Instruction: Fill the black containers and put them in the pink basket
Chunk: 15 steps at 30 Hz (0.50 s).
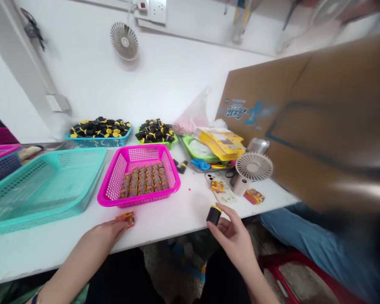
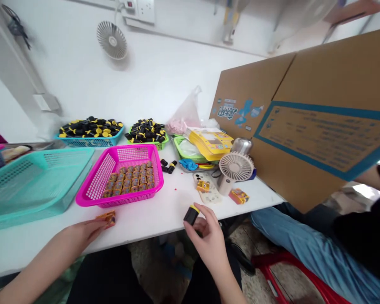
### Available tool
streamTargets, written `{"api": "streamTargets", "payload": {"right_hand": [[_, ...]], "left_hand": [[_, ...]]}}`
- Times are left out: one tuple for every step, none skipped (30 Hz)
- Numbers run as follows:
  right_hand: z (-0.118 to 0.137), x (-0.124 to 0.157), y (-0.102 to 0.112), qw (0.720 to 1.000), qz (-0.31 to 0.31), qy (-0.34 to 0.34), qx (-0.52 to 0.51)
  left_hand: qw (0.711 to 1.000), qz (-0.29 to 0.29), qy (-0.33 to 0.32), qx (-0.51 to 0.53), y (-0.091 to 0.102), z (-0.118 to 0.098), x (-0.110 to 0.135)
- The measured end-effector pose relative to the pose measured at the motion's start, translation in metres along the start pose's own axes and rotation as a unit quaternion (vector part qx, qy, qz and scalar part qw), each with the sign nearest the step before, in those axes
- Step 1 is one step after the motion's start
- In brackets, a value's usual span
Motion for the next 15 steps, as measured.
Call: {"api": "streamTargets", "payload": {"right_hand": [[0.001, 0.009, 0.003, 1.000, -0.001, -0.011, -0.020], [0.002, 0.017, 0.004, 0.999, 0.000, -0.022, -0.041], [0.002, 0.024, 0.006, 0.998, 0.002, -0.034, -0.061], [0.003, 0.030, 0.006, 0.996, 0.006, -0.043, -0.079], [0.003, 0.036, 0.006, 0.994, 0.010, -0.053, -0.098], [0.002, 0.040, 0.004, 0.990, 0.017, -0.065, -0.121], [0.000, 0.044, 0.000, 0.986, 0.026, -0.080, -0.147], [-0.001, 0.048, -0.006, 0.980, 0.037, -0.094, -0.174], [-0.002, 0.051, -0.014, 0.973, 0.048, -0.108, -0.199], [-0.003, 0.053, -0.023, 0.966, 0.059, -0.121, -0.221], [-0.003, 0.055, -0.032, 0.961, 0.065, -0.131, -0.234], [-0.002, 0.055, -0.041, 0.959, 0.067, -0.138, -0.240], [0.001, 0.055, -0.049, 0.957, 0.066, -0.145, -0.244], [0.004, 0.054, -0.058, 0.955, 0.065, -0.153, -0.248], [0.008, 0.052, -0.065, 0.952, 0.066, -0.159, -0.252]], "left_hand": [[1.000, 0.008, 0.013, -0.017, 0.002, 0.002, -0.001], [0.999, 0.017, 0.027, -0.037, 0.004, 0.003, -0.001], [0.997, 0.021, 0.043, -0.056, 0.008, 0.005, -0.001], [0.996, 0.018, 0.058, -0.062, 0.014, 0.006, 0.000], [0.996, 0.010, 0.070, -0.048, 0.021, 0.005, 0.002], [0.997, -0.003, 0.079, -0.012, 0.029, 0.003, 0.005], [0.995, -0.012, 0.086, 0.043, 0.035, 0.000, 0.009], [0.989, -0.015, 0.093, 0.112, 0.038, -0.004, 0.014], [0.977, -0.014, 0.099, 0.190, 0.039, -0.009, 0.019], [0.958, -0.010, 0.101, 0.267, 0.038, -0.016, 0.023], [0.935, -0.009, 0.097, 0.340, 0.036, -0.025, 0.028], [0.912, -0.012, 0.086, 0.401, 0.035, -0.035, 0.032], [0.892, -0.014, 0.070, 0.447, 0.032, -0.045, 0.035], [0.877, -0.011, 0.052, 0.477, 0.029, -0.057, 0.038], [0.866, -0.003, 0.034, 0.499, 0.025, -0.067, 0.040]]}}
Point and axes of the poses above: each hand's wrist, its own x-axis away from the middle knuckle, its own y-axis out of the back of the hand, z = x × y, the point moved 9 cm from there along -x, towards the middle knuckle, and after that the axes turned 9 degrees about y, right-handed, at the moved point
